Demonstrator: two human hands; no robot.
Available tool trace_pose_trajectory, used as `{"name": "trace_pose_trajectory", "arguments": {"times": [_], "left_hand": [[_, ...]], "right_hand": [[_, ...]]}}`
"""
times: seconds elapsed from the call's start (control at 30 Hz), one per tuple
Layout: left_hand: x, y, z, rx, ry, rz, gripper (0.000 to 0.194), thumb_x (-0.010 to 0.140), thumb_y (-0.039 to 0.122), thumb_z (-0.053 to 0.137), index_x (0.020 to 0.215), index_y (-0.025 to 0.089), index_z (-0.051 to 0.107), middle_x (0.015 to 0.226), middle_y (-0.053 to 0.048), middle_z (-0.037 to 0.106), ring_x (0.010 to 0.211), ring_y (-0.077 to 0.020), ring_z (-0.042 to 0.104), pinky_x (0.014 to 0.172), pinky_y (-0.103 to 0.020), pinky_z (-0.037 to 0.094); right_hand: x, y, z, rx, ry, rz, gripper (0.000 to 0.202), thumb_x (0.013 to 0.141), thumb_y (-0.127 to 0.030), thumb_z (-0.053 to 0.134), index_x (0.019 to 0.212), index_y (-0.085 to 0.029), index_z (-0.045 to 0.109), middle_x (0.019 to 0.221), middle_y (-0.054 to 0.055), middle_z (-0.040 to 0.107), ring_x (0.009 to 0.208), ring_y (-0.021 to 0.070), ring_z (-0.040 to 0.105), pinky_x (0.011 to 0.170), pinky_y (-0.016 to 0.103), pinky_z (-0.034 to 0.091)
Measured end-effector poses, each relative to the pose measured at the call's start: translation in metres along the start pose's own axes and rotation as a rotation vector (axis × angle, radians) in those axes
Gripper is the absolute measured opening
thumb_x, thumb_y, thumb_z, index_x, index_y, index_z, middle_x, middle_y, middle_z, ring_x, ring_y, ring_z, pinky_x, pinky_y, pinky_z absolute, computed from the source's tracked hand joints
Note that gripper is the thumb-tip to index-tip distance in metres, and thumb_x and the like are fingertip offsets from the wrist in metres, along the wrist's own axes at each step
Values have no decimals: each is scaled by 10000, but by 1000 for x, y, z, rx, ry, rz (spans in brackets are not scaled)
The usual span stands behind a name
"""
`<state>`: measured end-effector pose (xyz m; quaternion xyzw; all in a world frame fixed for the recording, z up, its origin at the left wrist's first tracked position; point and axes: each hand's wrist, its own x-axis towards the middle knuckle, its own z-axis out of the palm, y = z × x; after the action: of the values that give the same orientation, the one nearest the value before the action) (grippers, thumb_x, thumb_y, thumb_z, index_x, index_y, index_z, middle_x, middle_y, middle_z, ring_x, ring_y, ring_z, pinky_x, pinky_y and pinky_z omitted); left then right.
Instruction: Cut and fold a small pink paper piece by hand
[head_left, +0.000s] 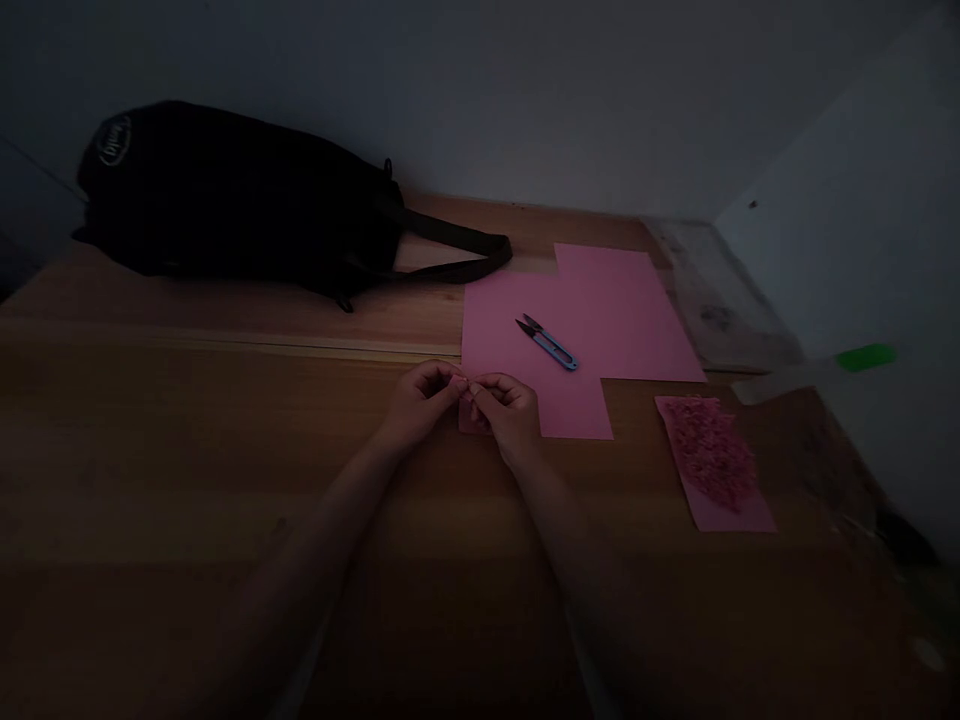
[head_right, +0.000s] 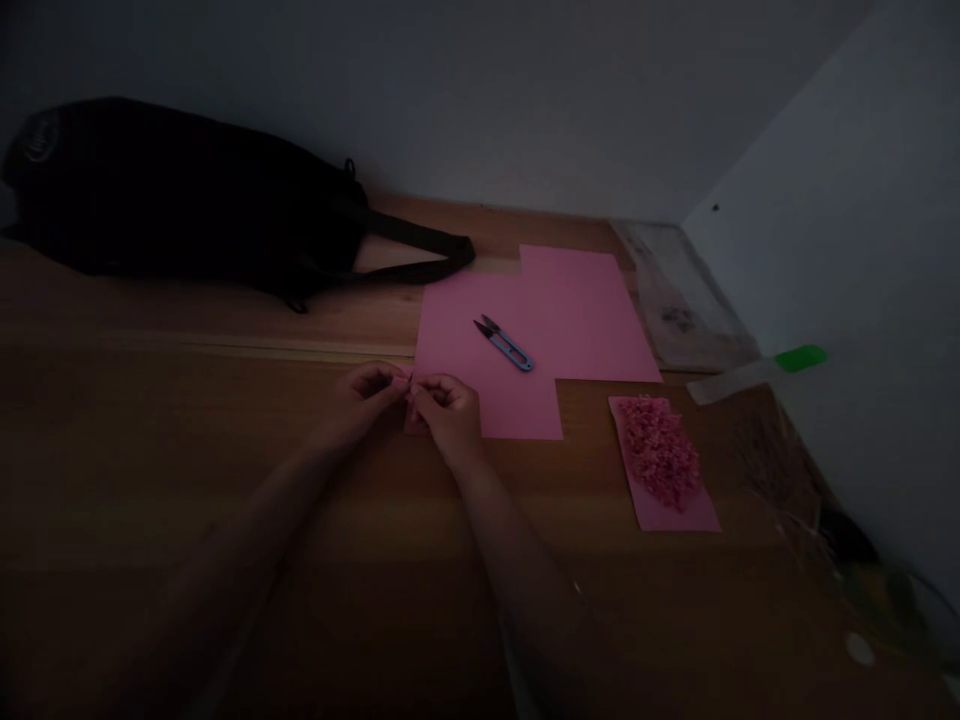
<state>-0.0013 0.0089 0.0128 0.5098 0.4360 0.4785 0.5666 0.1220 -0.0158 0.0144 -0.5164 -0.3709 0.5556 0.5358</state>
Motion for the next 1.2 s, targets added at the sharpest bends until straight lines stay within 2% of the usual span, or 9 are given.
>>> {"name": "trace_pose_trajectory", "arguments": {"times": [1.2], "left_hand": [[1,-1,-1,11,-26,-6,140,646,271,677,677,158,601,682,2,612,652,-112,555,660,-248,438]], "right_hand": [[1,1,0,-18,3,-4,166,644,-327,627,664,-170,574,427,-72,503,360,50,417,365,173,324]]}}
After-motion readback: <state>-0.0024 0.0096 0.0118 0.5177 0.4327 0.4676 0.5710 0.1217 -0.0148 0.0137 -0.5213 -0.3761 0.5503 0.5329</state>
